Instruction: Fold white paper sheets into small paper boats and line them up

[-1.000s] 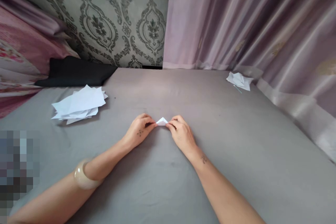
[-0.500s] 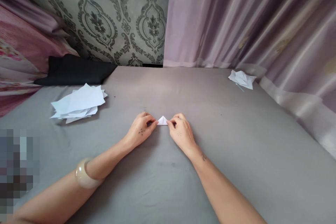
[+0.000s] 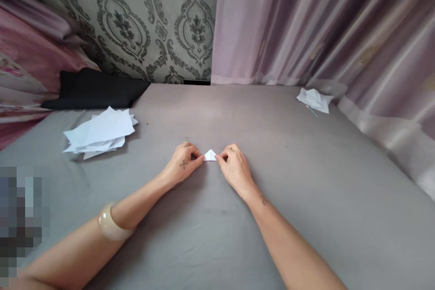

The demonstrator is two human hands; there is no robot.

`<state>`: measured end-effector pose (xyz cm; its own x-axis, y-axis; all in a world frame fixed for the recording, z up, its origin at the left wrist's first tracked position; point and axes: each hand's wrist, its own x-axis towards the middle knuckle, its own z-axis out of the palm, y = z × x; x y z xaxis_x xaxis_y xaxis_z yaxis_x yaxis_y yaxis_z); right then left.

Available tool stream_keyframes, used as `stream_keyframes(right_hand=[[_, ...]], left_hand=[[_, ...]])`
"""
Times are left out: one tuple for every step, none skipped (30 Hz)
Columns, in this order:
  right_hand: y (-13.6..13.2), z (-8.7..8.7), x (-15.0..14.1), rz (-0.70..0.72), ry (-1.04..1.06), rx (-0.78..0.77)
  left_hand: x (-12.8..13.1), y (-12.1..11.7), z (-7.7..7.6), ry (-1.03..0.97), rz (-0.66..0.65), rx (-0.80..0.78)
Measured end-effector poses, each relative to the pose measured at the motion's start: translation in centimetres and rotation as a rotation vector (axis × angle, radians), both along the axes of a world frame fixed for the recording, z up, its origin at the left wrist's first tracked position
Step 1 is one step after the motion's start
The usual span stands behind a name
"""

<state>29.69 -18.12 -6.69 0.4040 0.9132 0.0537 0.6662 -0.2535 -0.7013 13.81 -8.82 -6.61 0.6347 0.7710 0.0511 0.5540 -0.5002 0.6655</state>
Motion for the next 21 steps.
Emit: stream_keyframes(right_hand=[[0.0,-0.1,0.1,0.005,-0.003,0.003],[0.0,-0.2,0.2,0.009,-0.010,0.008],[0.0,-0.3,0.3,0.013,-0.019,0.015],[0.1,-0.4,0.5,0.017,-0.029,0.023],[0.1,-0.5,0.7,0.023,-0.040,0.029],[0.1,-0.6,0.9,0.030,-0.049,0.033],[0.0,-0.7,1.0,0.039,-0.056,0.035],[0.0,-0.7,1.2,0.047,-0.061,0.037],[-0.1,-0.7,1.2,0.053,-0.067,0.043],[-0.2,-0.6,1.1,0.058,-0.078,0.056],[-0.4,-0.5,1.0,0.063,-0.096,0.078],[-0.6,-0.3,0.7,0.075,-0.124,0.107],[-0.9,-0.1,0.3,0.096,-0.160,0.137],[-1.1,0.1,-0.3,0.125,-0.203,0.166],[-1.4,0.3,-0.9,0.165,-0.251,0.186],[-1.7,0.4,-1.5,0.208,-0.292,0.191],[-2.0,0.6,-2.1,0.240,-0.331,0.185],[-2.2,0.7,-2.6,0.268,-0.377,0.161],[-2.4,0.8,-3.1,0.281,-0.424,0.123],[-2.5,0.9,-3.4,0.288,-0.467,0.085],[-2.6,0.9,-3.7,0.289,-0.506,0.050]], left_hand=[[0.0,0.1,0.0,0.006,-0.006,0.010],[0.0,0.1,0.0,0.010,-0.015,0.022],[0.0,0.1,0.0,0.009,-0.029,0.038],[0.0,0.1,0.0,0.002,-0.054,0.057],[0.0,0.1,0.0,-0.010,-0.093,0.081],[0.0,0.0,0.0,-0.022,-0.143,0.108],[-0.1,-0.1,0.0,-0.029,-0.196,0.138],[-0.1,-0.2,0.1,-0.028,-0.246,0.168],[-0.2,-0.3,0.1,-0.015,-0.288,0.200],[-0.3,-0.5,0.3,0.011,-0.321,0.231],[-0.3,-0.6,0.5,0.051,-0.346,0.265],[-0.3,-0.8,0.7,0.099,-0.368,0.300],[-0.4,-1.0,0.9,0.151,-0.388,0.338],[-0.4,-1.2,1.2,0.203,-0.404,0.376],[-0.3,-1.3,1.4,0.249,-0.417,0.409],[-0.3,-1.5,1.6,0.289,-0.427,0.436],[-0.3,-1.6,1.8,0.320,-0.436,0.457],[-0.3,-1.8,1.9,0.345,-0.445,0.472],[-0.3,-1.9,2.0,0.364,-0.454,0.482],[-0.3,-2.0,2.1,0.380,-0.462,0.487],[-0.4,-2.1,2.2,0.393,-0.466,0.490]])
